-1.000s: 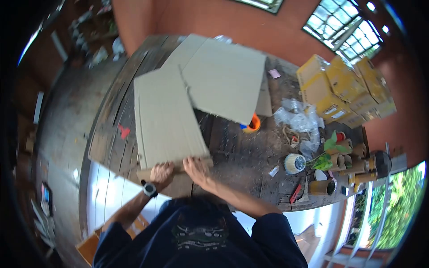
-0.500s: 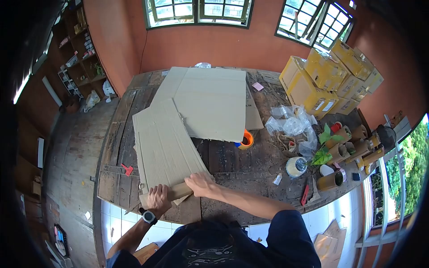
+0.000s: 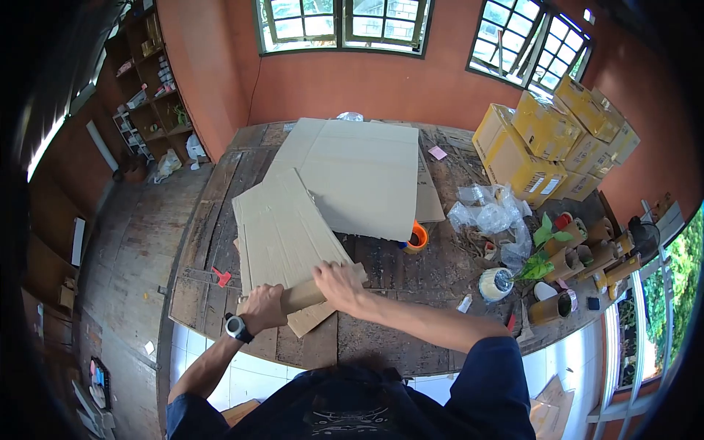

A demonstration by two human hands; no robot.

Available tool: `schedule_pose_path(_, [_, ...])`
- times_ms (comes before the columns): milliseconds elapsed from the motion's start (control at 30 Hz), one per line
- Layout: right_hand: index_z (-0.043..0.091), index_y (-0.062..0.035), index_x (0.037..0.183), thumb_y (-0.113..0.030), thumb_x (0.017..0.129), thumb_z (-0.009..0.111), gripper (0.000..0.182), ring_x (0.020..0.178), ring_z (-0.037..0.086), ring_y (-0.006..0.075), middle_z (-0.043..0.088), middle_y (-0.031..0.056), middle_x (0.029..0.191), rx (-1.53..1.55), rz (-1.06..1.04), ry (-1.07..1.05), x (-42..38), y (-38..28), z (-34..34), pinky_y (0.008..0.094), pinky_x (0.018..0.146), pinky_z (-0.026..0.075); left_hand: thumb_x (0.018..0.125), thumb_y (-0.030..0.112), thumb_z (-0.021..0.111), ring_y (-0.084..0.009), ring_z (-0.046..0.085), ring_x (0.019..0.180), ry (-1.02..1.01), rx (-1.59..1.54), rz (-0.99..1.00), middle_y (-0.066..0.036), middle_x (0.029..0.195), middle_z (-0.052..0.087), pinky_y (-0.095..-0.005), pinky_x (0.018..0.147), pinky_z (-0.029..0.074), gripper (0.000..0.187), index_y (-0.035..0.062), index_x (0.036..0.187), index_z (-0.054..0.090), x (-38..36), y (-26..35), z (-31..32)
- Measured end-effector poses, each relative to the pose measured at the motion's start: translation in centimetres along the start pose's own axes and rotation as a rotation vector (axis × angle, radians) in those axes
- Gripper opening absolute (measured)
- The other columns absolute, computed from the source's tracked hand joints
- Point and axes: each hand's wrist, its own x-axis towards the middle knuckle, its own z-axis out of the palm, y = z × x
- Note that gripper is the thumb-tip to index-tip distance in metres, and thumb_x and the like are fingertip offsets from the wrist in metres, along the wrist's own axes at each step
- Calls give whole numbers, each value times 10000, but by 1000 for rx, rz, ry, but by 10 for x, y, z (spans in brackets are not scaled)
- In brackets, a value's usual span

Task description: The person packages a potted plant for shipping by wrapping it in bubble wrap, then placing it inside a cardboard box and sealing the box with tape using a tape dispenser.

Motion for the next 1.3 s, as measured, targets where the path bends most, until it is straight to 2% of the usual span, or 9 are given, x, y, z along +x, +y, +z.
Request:
schedule_pose_path(100, [570, 49, 1101, -95, 756, 672, 388, 899, 697, 329, 650, 220, 1009, -37, -114, 113, -10, -14, 15, 444, 775, 560, 617, 122, 700, -402, 687, 786, -96, 13, 22, -231, 808, 674, -454, 722, 574, 294, -10, 869, 624, 5, -5, -11])
schedule_pose_path(200, [610, 57, 992, -59, 746, 600, 273, 770, 695, 352, 654, 222, 865, 60, -94, 113, -2, -13, 28, 435, 678, 569, 654, 125, 698, -396, 687, 822, -81, -14, -15, -224, 850, 676, -457, 736, 568, 315, -7, 927, 611, 1, -2, 0])
schedule_pose_path(300, [630, 62, 983, -30, 738, 599, 263, 782, 710, 362, 675, 243, 870, 247, -47, -185, 14, -10, 16, 442, 674, 578, 723, 141, 686, -410, 677, 821, 280, -66, 10, -215, 871, 671, -492, 729, 545, 296, 8, 960, 569, -13, -6, 51])
schedule_pose_path(633, [700, 41, 793, -43, 613, 721, 200, 769, 713, 357, 695, 238, 802, 344, -58, -614, 32, -21, -15, 438, 667, 582, 625, 148, 684, -383, 666, 790, 138, -114, -159, -179, 807, 676, -454, 719, 542, 204, 25, 786, 656, -18, -7, 68])
schedule_pose_path(767, [646, 16, 967, -107, 695, 738, 313, 874, 629, 265, 614, 173, 977, -94, -92, -99, 2, -37, 37, 382, 739, 534, 604, 164, 719, -373, 689, 806, -29, -31, -141, -189, 813, 695, -436, 737, 565, 238, 25, 795, 689, 2, -17, 58])
schedule_pose_path(933, [578, 2, 984, -112, 750, 692, 284, 902, 611, 230, 559, 124, 952, -121, -129, 97, -13, -48, 63, 363, 758, 523, 618, 151, 723, -369, 696, 825, -195, -44, -90, -198, 804, 699, -444, 751, 571, 240, 41, 831, 709, 15, -23, 63])
schedule_pose_path(1000, [583, -4, 977, -112, 750, 693, 274, 882, 610, 221, 556, 108, 935, -126, -151, 150, -6, -45, 76, 350, 747, 525, 624, 154, 730, -355, 690, 805, -61, -126, -71, -177, 829, 694, -434, 732, 568, 281, 44, 881, 697, 12, -18, 73])
schedule_pose_path(1200, [690, 31, 846, -142, 654, 726, 261, 824, 703, 359, 678, 231, 853, 281, -134, -362, 14, -27, 58, 442, 700, 581, 659, 139, 763, -338, 564, 1104, 63, -14, -119, -190, 1024, 589, -448, 899, 498, 461, -4, 1049, 562, 0, 5, 106])
schedule_pose_path(1300, [717, 30, 788, -154, 597, 734, 266, 806, 707, 389, 689, 260, 799, 410, -129, -545, 25, -32, 65, 449, 701, 586, 742, 212, 704, -334, 639, 976, 136, 4, -161, -168, 984, 642, -483, 855, 494, 388, 23, 1043, 548, -5, -6, 141])
